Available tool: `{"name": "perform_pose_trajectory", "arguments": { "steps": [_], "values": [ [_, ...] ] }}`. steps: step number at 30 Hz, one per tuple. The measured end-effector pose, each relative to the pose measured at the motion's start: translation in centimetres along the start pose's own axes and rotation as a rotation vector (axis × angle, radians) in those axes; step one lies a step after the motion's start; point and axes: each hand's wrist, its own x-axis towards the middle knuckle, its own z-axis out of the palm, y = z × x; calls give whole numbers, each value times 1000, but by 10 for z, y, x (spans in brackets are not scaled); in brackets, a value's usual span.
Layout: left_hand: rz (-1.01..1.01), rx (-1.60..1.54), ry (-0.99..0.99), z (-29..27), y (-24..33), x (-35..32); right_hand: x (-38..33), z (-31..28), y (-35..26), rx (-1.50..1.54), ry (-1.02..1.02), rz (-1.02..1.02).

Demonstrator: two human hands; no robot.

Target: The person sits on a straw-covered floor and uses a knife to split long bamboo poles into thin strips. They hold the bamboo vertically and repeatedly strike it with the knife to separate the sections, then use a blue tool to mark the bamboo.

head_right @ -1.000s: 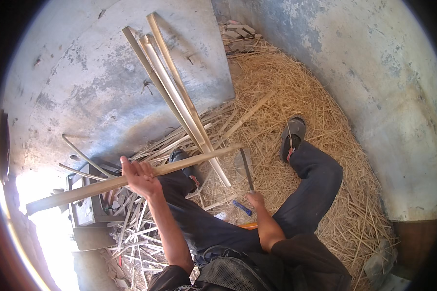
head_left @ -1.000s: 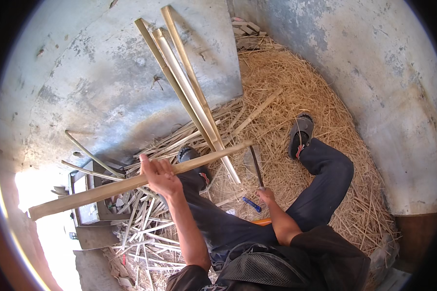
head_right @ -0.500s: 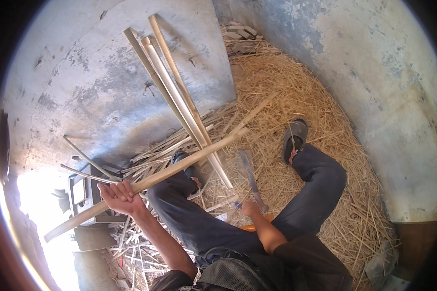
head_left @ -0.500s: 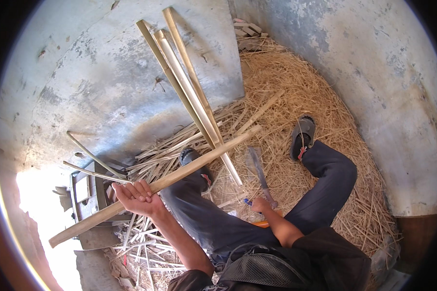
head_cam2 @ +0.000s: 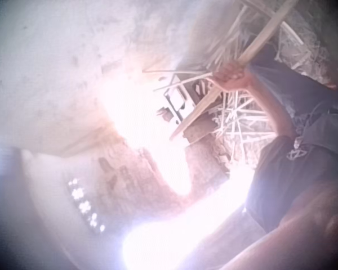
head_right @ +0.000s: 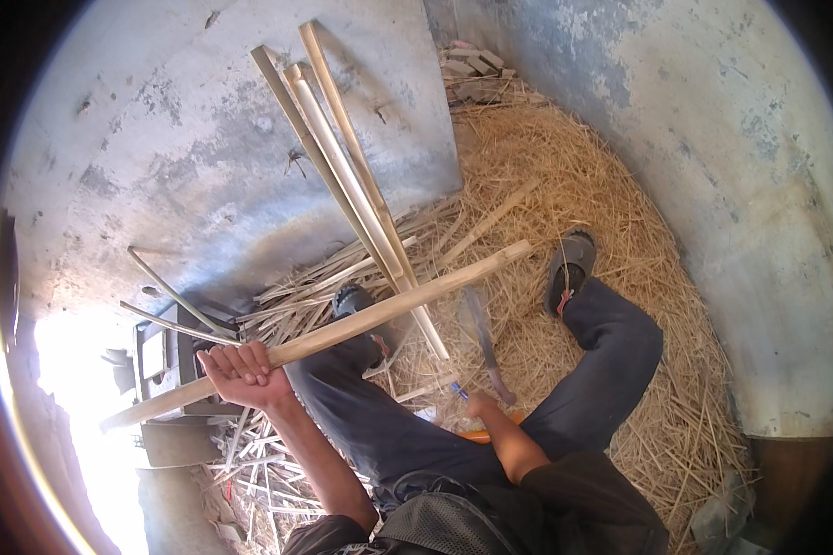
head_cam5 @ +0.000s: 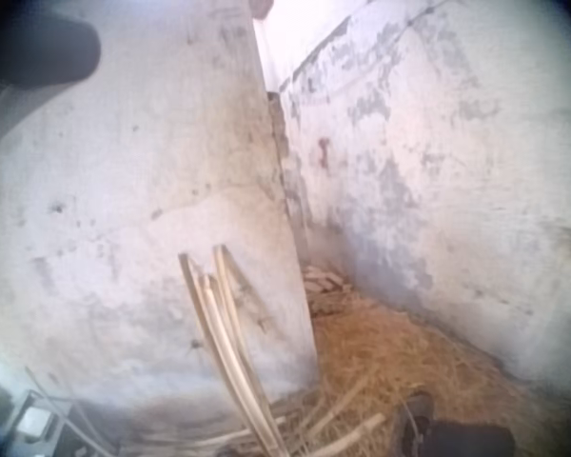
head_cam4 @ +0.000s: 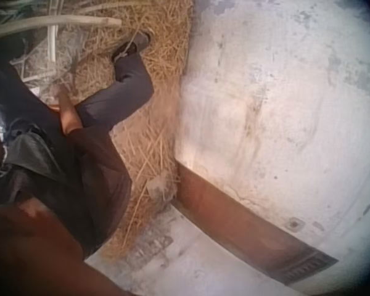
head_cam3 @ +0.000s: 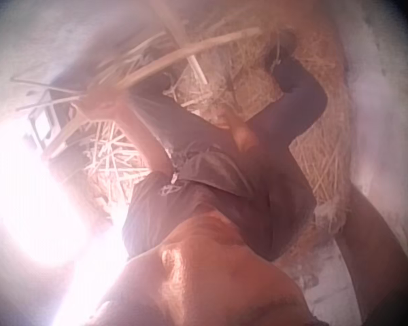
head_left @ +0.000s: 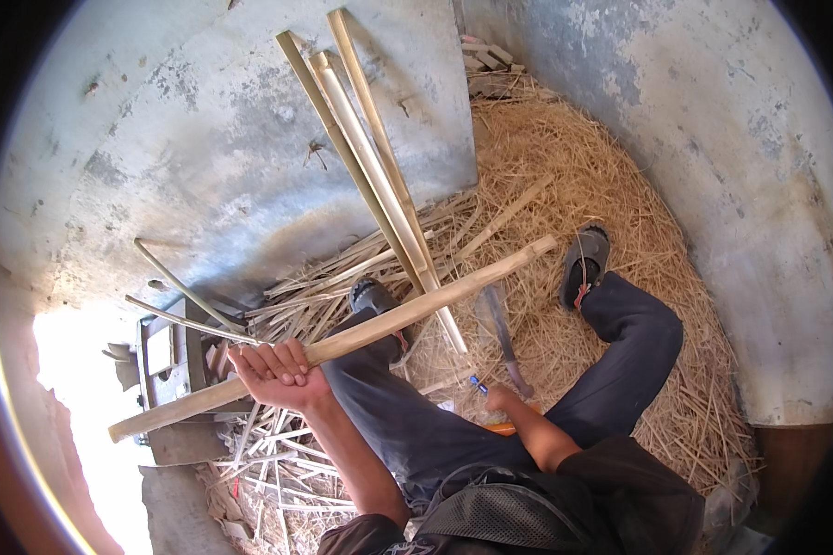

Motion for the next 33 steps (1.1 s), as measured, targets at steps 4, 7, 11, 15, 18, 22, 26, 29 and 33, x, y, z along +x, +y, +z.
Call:
{"name": "perform_pose_trajectory", "arguments": {
  "steps": [4,7,11,15,18,22,26,29,33],
  "values": [
    [38,-8,-61,6,4,2,6,5,-1,-4,21,-19],
    [98,-19,-93,10,15,9,-5,-5,-12,-29,168,-59],
    [235,-1,-188,12,43,24,-43,-54,-31,-193,119,-111],
    [408,73,-328,18,101,30,-94,-125,-52,-228,-30,-62],
    [831,451,-135,24,142,34,-107,-162,-48,-101,77,-135],
    [1353,1049,-113,16,217,27,-203,-239,-34,114,415,-327],
    [1282,1125,-84,-12,310,35,-294,-284,-29,428,791,-361],
    [1360,1468,167,4,338,31,-322,-293,-25,592,994,-622],
    [1120,1454,86,-15,345,60,-339,-308,-2,686,1057,-807]
  ]
}}
